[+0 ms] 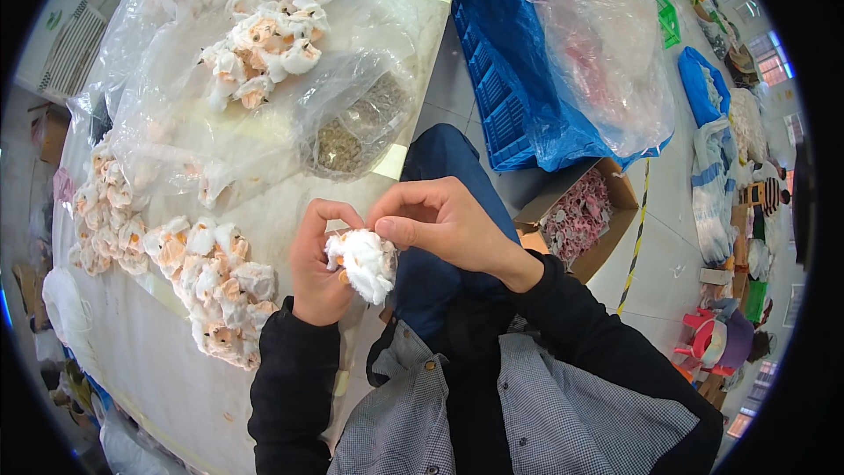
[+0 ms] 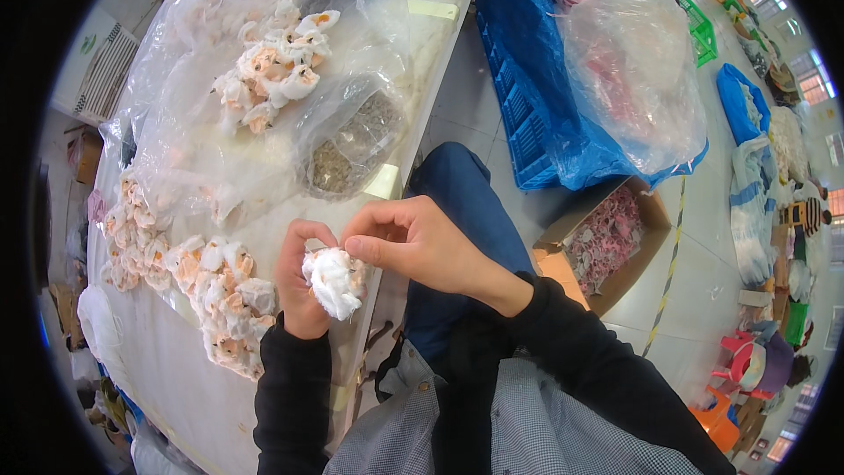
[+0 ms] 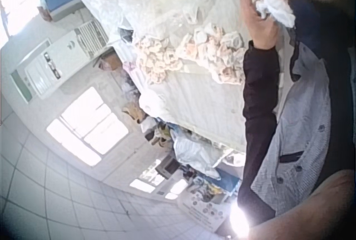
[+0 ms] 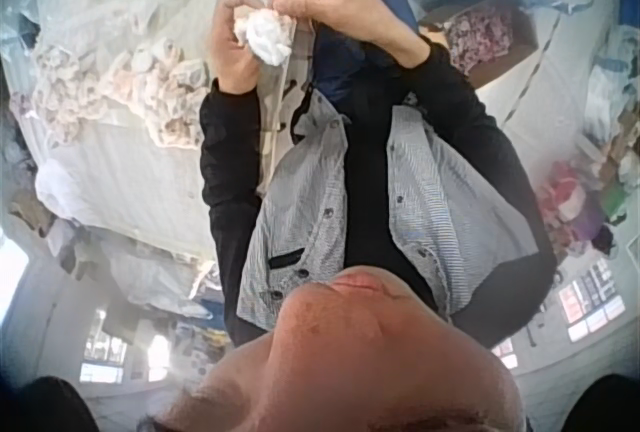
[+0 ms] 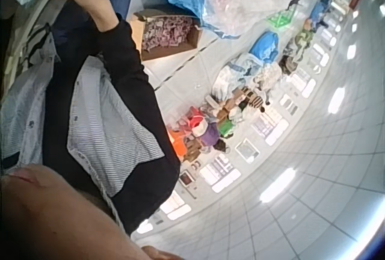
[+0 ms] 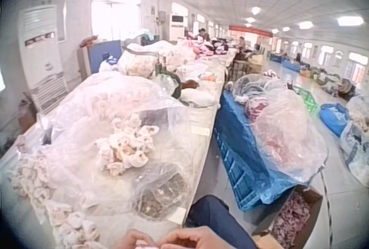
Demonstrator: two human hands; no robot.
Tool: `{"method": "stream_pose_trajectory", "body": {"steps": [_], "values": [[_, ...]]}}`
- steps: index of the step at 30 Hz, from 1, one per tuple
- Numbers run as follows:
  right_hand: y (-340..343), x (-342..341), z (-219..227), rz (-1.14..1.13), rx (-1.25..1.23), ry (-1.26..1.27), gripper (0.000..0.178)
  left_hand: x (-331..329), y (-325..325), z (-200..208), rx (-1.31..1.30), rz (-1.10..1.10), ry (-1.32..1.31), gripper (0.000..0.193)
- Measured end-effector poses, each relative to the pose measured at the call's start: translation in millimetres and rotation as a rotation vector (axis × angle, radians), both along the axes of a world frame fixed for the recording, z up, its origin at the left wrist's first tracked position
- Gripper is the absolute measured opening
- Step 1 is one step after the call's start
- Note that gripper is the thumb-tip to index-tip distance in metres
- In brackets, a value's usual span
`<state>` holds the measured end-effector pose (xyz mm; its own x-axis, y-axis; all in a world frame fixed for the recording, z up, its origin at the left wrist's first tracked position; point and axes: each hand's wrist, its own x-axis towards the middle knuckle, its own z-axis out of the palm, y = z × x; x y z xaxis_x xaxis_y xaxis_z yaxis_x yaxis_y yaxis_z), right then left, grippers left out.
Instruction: The person assembles small white stuffed animals by hand, inserting small components into each one and placing them on a table. The person handles the items one at a time, repeatedly picking up a stuffed animal, inserting a small part, and setting it down.
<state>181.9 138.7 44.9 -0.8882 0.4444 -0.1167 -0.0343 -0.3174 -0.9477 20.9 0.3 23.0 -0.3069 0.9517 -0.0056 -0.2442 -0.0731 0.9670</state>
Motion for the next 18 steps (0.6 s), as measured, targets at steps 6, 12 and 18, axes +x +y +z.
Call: {"method": "stream_pose_trajectory", "body": {"steps": [6, 12, 18], "values": [[8.8, 1.7, -2.6, 0.08, -0.071, -0.015, 0.017, -1.0, 1.0, -1.5, -0.019, -0.072, -0.059, 0.039], [15.5, 0.3, 5.5, 0.161, -0.064, -0.129, 0.017, -2.9, 2.0, -2.2, -0.073, -0.074, -0.037, 0.034], [15.2, -2.7, 1.6, 0.121, 0.128, -0.082, 0.017, -8.6, 2.2, -12.3, -0.067, -0.058, 0.033, 0.031]]}}
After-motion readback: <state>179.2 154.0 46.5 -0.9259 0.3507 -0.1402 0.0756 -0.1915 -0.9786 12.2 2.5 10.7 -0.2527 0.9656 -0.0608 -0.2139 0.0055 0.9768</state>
